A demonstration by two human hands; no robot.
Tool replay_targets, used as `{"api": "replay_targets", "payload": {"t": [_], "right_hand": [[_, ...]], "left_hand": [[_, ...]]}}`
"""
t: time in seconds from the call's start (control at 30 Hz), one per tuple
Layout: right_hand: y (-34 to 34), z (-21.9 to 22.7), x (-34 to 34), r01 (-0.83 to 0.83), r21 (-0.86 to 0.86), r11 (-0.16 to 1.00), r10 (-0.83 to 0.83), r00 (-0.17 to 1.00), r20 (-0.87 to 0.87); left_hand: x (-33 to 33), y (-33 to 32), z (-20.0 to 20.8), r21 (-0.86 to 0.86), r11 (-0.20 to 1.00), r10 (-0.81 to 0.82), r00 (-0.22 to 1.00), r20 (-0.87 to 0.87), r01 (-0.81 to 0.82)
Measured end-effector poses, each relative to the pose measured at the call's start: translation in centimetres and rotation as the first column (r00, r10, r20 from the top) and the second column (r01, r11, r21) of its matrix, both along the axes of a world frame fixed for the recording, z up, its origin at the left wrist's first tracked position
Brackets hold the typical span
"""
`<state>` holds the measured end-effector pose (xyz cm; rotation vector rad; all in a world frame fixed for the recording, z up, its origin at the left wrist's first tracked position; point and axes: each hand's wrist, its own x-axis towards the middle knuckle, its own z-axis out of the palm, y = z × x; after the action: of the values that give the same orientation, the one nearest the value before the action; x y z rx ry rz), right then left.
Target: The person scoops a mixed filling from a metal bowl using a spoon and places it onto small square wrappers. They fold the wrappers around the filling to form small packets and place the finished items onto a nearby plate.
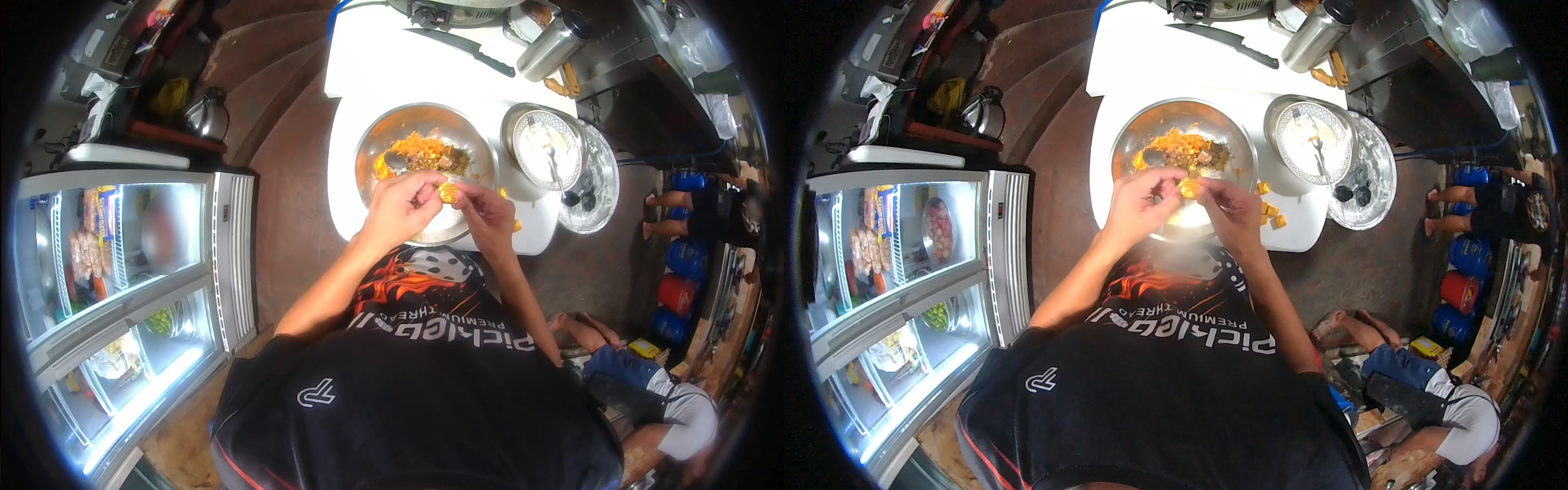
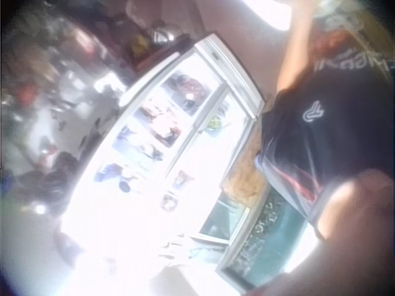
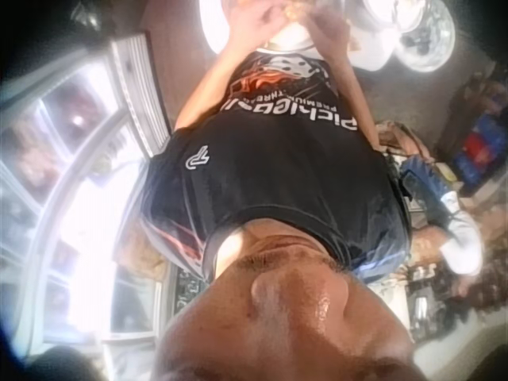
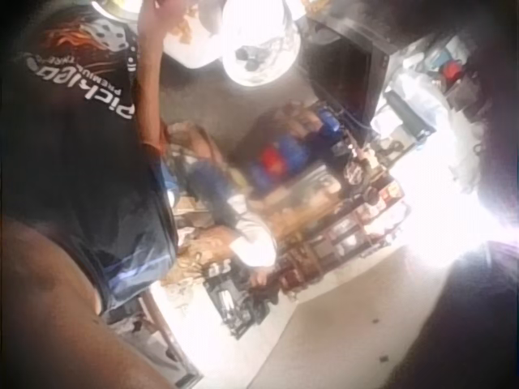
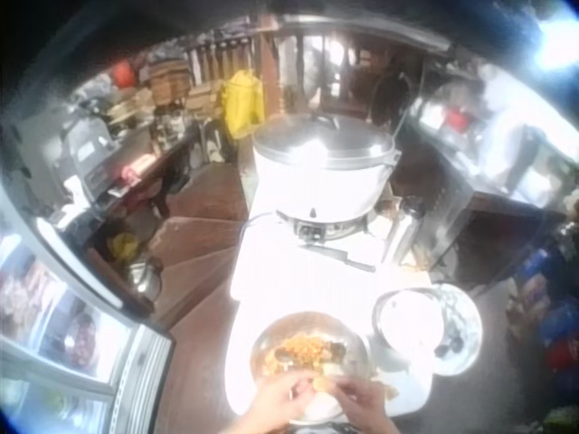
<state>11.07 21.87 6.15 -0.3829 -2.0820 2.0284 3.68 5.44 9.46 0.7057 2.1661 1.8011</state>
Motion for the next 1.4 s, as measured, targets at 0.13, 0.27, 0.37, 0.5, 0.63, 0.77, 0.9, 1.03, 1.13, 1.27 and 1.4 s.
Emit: {"api": "replay_targets", "payload": {"t": [0.13,0.27,0.37,0.5,0.63,0.77,0.9,1.03,1.13,1.27,1.4], "right_hand": [[-0.2,0.2,-0.5,0.051,0.288,0.956,-0.03,0.997,-0.077],[-0.4,0.9,-1.1,0.105,0.552,0.827,-0.022,0.988,-0.155],[-0.5,0.8,-1.1,0.033,0.352,0.935,-0.029,0.999,-0.017],[-1.2,0.5,-1.2,0.069,-0.469,0.88,-0.064,0.998,0.028],[-2.0,-0.3,-1.1,0.138,-0.678,0.722,-0.11,0.99,0.084],[-1.8,-0.3,-1.0,0.073,-0.345,0.936,-0.107,0.991,-0.08],[-0.5,0.6,-0.8,-0.02,-0.107,0.994,0.017,0.999,-0.029],[0.0,0.1,-1.1,0.054,0.043,0.998,-0.054,0.999,0.001],[-0.1,-1.0,-1.1,0.101,0.011,0.995,-0.1,0.993,-0.058],[-0.3,-1.4,-1.4,0.191,-0.266,0.945,-0.183,0.982,0.056],[0.1,-1.6,-1.4,0.22,-0.343,0.913,-0.184,0.974,0.134]], "left_hand": [[-0.3,0.1,1.1,-0.233,0.968,-0.03,0.887,-0.46,-0.088],[-0.3,0.2,1.7,-0.33,0.939,-0.076,0.873,-0.481,-0.101],[-0.3,0.1,1.3,-0.377,0.923,-0.071,0.926,-0.37,-0.08],[-1.1,0.4,-1.4,0.019,0.998,0.047,0.919,0.391,-0.059],[-0.6,1.2,-1.3,0.327,0.89,-0.046,0.652,0.757,-0.317],[-0.3,1.3,-2.5,0.354,0.892,-0.043,0.725,0.687,-0.282],[-0.9,0.7,-2.6,0.219,0.965,-0.016,0.804,0.595,-0.142],[-1.1,0.9,-2.2,0.078,0.993,0.031,0.834,0.551,-0.088],[-1.3,1.1,-2.7,0.21,0.964,-0.031,0.718,0.695,-0.162],[-0.9,1.2,-3.1,0.265,0.945,-0.042,0.732,0.68,-0.192],[-1.1,1.1,-2.6,0.205,0.969,-0.032,0.754,0.656,-0.137]]}}
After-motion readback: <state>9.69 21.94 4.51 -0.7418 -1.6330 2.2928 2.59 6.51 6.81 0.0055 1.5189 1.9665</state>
